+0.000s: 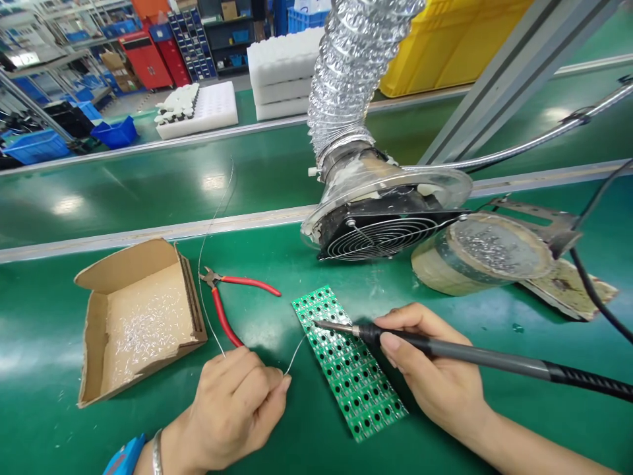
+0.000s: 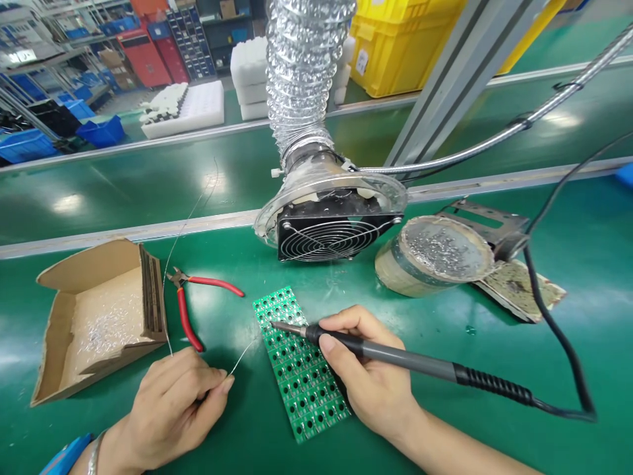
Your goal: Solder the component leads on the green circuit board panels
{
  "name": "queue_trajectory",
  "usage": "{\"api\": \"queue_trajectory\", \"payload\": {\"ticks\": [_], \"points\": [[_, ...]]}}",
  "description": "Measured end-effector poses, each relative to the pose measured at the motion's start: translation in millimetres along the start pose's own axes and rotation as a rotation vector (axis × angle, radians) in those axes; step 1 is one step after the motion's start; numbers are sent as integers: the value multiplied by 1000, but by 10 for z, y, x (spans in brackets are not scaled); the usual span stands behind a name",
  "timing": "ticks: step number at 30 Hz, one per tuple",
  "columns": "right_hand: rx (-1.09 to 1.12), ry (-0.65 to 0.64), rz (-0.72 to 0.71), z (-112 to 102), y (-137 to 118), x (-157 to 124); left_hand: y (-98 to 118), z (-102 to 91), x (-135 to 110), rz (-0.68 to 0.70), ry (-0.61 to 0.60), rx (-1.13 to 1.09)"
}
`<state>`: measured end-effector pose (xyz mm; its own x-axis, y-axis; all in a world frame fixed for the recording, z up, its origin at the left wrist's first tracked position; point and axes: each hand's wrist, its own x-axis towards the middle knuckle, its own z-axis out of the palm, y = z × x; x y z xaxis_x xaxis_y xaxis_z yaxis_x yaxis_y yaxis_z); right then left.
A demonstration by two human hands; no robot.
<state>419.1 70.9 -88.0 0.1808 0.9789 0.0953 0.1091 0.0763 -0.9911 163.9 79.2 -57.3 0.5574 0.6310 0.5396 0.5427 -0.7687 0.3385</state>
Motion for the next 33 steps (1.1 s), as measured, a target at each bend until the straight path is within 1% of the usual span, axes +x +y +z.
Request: {"api": "queue_trajectory", "payload": {"ticks": [12,18,22,26,30,33], "points": [[-65,-4,-33,-6,-38,-2,-32,40,15,-11,-33,12],[48,22,-31,-36,-1,2,-28,18,34,-51,-3,-6],[89,49,-17,-71,43,25,30,-9,95,-87,11,-31],[120,56,13,-116,92,53,141,-32,174,-121,-17,-83],[180,46,37,-150,131,70,208,17,241,-65,-53,-65],[184,43,42,-161,146,76,188,83,239,-23,-41,-31]]}}
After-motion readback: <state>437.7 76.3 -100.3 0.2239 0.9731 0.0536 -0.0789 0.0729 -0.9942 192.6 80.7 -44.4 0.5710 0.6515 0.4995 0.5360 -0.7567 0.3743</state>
